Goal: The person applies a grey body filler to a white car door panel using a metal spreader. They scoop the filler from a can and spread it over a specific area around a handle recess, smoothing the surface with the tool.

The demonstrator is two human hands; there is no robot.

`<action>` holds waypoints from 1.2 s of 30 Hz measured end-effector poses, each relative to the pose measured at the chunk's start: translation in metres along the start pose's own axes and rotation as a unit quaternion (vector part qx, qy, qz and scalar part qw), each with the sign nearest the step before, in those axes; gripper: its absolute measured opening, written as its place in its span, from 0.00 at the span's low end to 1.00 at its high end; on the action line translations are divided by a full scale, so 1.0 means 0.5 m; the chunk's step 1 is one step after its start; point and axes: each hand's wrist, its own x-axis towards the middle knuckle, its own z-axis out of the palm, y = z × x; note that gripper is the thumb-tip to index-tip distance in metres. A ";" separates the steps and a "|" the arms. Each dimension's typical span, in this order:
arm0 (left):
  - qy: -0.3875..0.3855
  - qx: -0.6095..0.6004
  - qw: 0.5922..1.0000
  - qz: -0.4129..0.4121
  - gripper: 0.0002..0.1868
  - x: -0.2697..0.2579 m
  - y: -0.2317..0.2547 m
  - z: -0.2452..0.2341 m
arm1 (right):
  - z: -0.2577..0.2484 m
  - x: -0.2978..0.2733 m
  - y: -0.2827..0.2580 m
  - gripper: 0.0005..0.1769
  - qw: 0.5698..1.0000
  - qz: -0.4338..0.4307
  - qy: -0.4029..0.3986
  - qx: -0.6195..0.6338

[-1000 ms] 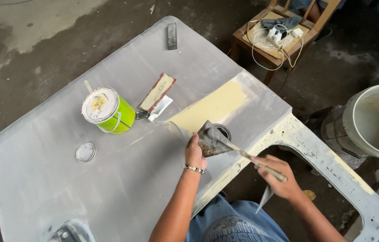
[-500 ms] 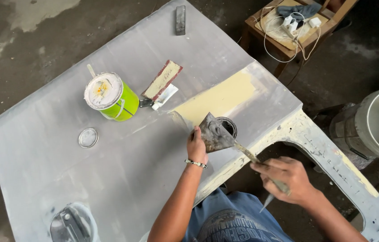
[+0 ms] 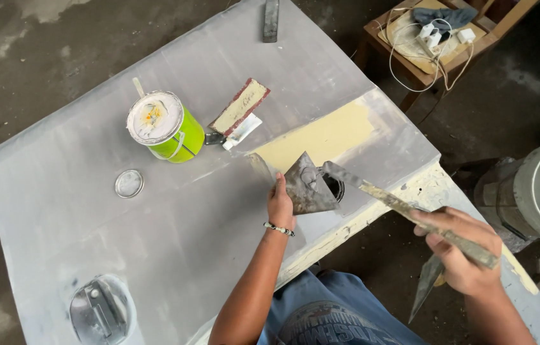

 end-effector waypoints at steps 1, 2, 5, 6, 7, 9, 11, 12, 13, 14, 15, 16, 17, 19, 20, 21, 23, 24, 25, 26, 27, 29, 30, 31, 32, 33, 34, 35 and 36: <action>0.001 -0.002 1.000 0.000 0.45 0.003 0.000 -0.003 | 0.002 0.014 -0.012 0.17 1.000 0.000 -0.002 0.000; -0.001 -0.002 1.000 0.018 0.46 0.006 -0.001 -0.007 | 0.004 0.028 -0.023 0.17 1.000 0.011 -0.013 -0.024; 0.010 0.002 1.000 0.018 0.46 -0.001 0.015 -0.014 | 0.012 0.020 0.062 0.17 0.994 0.081 -0.044 -0.060; 0.024 0.008 1.000 0.000 0.46 -0.005 0.023 -0.018 | 0.016 0.010 0.111 0.16 0.986 0.139 -0.062 -0.073; 0.026 0.006 1.000 0.001 0.46 0.003 0.014 -0.025 | 0.041 0.016 0.136 0.16 0.986 0.138 -0.065 -0.072; 0.002 -0.017 1.000 0.019 0.45 0.019 -0.007 -0.040 | 0.092 0.027 0.186 0.18 0.967 0.228 -0.105 -0.045; 0.006 -0.027 1.000 0.014 0.44 -0.011 0.016 -0.035 | 0.149 0.041 0.218 0.20 0.960 0.252 -0.116 -0.039; 0.006 -0.035 0.999 0.008 0.43 -0.026 0.027 -0.032 | 0.178 0.048 0.234 0.23 0.953 0.277 -0.121 -0.034; 0.011 -0.039 0.999 0.008 0.43 -0.030 0.023 -0.036 | 0.178 0.055 0.210 0.23 0.952 0.276 -0.127 -0.034; 0.027 -0.038 0.999 0.006 0.40 -0.035 0.021 -0.042 | 0.178 0.062 0.185 0.26 0.936 0.324 -0.122 -0.059; 0.042 -0.037 0.998 0.008 0.38 -0.035 0.026 -0.048 | 0.183 0.075 0.161 0.30 0.919 0.368 -0.116 -0.083; 0.047 -0.042 0.998 0.011 0.38 -0.056 0.060 -0.048 | 0.165 0.051 0.201 0.30 0.920 0.364 -0.122 -0.081; 0.020 -0.107 0.994 -0.002 0.34 -0.085 0.085 -0.053 | 0.144 0.020 0.238 0.25 0.905 0.395 -0.117 -0.104; -0.001 -0.180 0.984 -0.007 0.29 -0.115 0.109 -0.078 | 0.105 -0.063 0.325 0.27 0.892 0.417 -0.122 -0.127; -0.028 -0.208 0.978 -0.003 0.27 -0.115 0.108 -0.100 | 0.087 -0.115 0.375 0.34 0.880 0.464 -0.098 -0.043; -0.056 -0.234 0.971 0.002 0.24 -0.115 0.107 -0.121 | 0.070 -0.166 0.427 0.43 0.858 0.507 -0.072 0.042; -0.054 -0.233 0.971 0.004 0.24 -0.172 0.157 -0.145 | 0.109 -0.223 0.441 0.48 0.813 0.573 -0.084 0.068; -0.057 -0.225 0.973 -0.002 0.25 -0.200 0.183 -0.158 | 0.131 -0.250 0.449 0.53 0.758 0.640 -0.086 0.091; -0.049 -0.232 0.971 0.004 0.25 -0.207 0.184 -0.186 | 0.170 -0.251 0.426 0.53 0.760 0.637 -0.097 0.089; -0.075 -0.251 0.965 0.017 0.25 -0.214 0.184 -0.214 | 0.210 -0.255 0.403 0.54 0.710 0.686 -0.100 0.123; -0.100 -0.269 0.957 0.032 0.25 -0.221 0.185 -0.242 | 0.250 -0.257 0.380 0.55 0.655 0.732 -0.104 0.155; -0.085 -0.279 0.956 0.037 0.24 -0.267 0.206 -0.291 | 0.305 -0.260 0.372 0.56 0.640 0.727 -0.160 0.190; -0.078 -0.283 0.955 0.036 0.23 -0.289 0.219 -0.317 | 0.337 -0.260 0.367 0.57 0.621 0.722 -0.203 0.228; -0.068 -0.290 0.954 0.047 0.23 -0.307 0.220 -0.344 | 0.355 -0.271 0.377 0.57 0.620 0.719 -0.219 0.223; -0.040 -0.292 0.955 0.045 0.21 -0.326 0.222 -0.372 | 0.376 -0.281 0.386 0.52 0.632 0.684 -0.283 0.230; -0.008 -0.296 0.954 0.046 0.19 -0.344 0.225 -0.404 | 0.403 -0.285 0.397 0.50 0.639 0.643 -0.350 0.234; 0.005 -0.306 0.950 0.060 0.19 -0.358 0.213 -0.438 | 0.421 -0.277 0.411 0.50 0.636 0.637 -0.370 0.229; 0.013 -0.300 0.950 0.084 0.18 -0.372 0.200 -0.474 | 0.447 -0.265 0.428 0.47 0.652 0.608 -0.409 0.195; 0.021 -0.293 0.950 0.107 0.17 -0.385 0.186 -0.510 | 0.477 -0.252 0.445 0.46 0.666 0.575 -0.447 0.163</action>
